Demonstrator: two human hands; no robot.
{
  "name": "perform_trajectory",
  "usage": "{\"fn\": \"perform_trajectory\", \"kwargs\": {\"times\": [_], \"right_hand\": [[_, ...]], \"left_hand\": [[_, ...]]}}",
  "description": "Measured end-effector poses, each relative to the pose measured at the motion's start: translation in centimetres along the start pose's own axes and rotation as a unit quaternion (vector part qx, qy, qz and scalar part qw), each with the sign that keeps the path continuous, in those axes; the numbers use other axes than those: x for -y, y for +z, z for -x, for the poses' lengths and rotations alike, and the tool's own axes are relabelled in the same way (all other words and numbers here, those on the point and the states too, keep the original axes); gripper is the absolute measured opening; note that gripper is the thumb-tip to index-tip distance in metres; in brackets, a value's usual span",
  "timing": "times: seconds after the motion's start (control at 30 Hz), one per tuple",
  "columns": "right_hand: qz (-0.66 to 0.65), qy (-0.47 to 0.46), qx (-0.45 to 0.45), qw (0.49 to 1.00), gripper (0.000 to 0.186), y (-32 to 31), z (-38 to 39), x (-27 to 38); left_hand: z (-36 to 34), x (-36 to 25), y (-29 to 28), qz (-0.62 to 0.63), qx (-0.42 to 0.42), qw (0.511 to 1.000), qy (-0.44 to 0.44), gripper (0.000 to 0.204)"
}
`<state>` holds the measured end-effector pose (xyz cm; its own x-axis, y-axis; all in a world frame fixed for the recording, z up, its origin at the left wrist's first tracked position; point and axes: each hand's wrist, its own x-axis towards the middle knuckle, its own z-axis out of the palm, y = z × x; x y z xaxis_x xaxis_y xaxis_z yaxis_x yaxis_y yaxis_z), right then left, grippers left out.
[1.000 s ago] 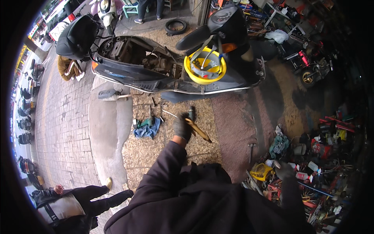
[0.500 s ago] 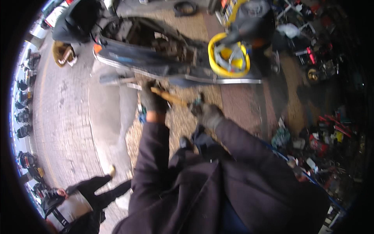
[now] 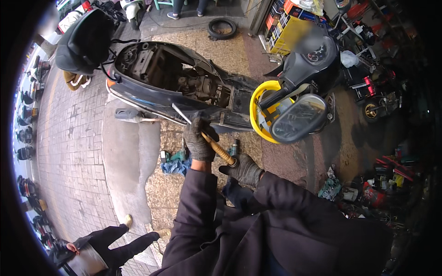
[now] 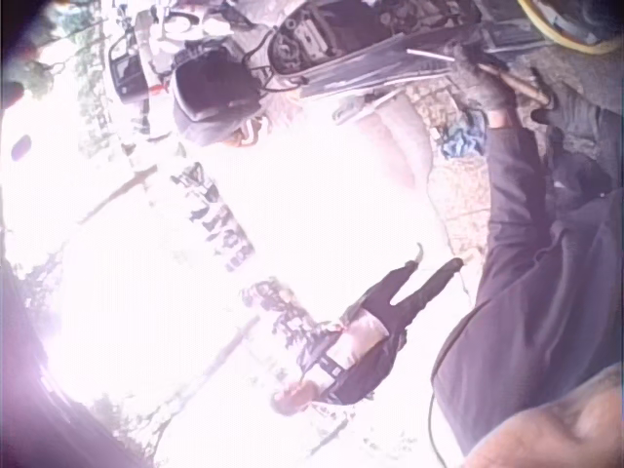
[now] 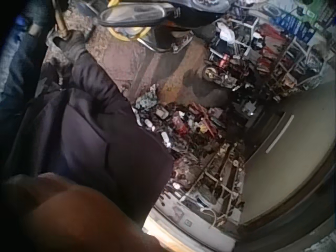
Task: The person removes the rear body panel of a scooter using a cordless impact driver and a wrench. They loosen and remove multiple fasteners, detach the panel, and set it aside, exposing the scooter's frame and engine area.
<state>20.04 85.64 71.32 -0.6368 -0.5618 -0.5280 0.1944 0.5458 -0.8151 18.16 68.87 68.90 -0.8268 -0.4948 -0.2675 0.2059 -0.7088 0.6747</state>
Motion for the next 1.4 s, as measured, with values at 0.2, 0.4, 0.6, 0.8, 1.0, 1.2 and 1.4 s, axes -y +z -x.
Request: {"fn": "perform_trajectory", "kwargs": {"times": [0.2,0.4,0.6,0.8,1.0,1.2,1.4], "right_hand": [[-0.373,0.232,-0.019,0.898,0.044,-1.7,-5.6,-1.2],[-0.327,0.186,-0.11,0.92,0.048,-3.8,-12.7,-6.7],[-0.067,0.222,-0.071,0.97,0.051,-3.5,-8.7,-13.9],[0.143,0.347,-0.14,0.916,0.055,-11.7,6.5,-25.1],[0.263,0.459,-0.283,0.8,0.051,-33.4,19.4,-27.9],[0.384,0.246,-0.518,0.723,0.04,-56.1,29.9,-22.1],[0.447,0.102,-0.478,0.749,0.031,-67.1,26.4,-13.5]], "left_hand": [[-7.8,10.9,-4.3,-0.189,-0.069,0.952,-0.233,0.047],[-14.1,16.5,-5.5,-0.325,-0.034,0.922,-0.208,0.053],[-10.2,15.5,-10.4,-0.496,0.091,0.78,-0.37,0.058],[-9.0,17.0,-15.3,-0.424,0.057,0.799,-0.422,0.042],[-12.0,15.3,-17.4,-0.397,-0.019,0.827,-0.397,0.014],[-3.9,12.1,-12.4,-0.589,-0.172,0.687,-0.388,0.038],[7.6,23.3,-5.8,-0.548,-0.169,0.721,-0.389,0.027]]}}
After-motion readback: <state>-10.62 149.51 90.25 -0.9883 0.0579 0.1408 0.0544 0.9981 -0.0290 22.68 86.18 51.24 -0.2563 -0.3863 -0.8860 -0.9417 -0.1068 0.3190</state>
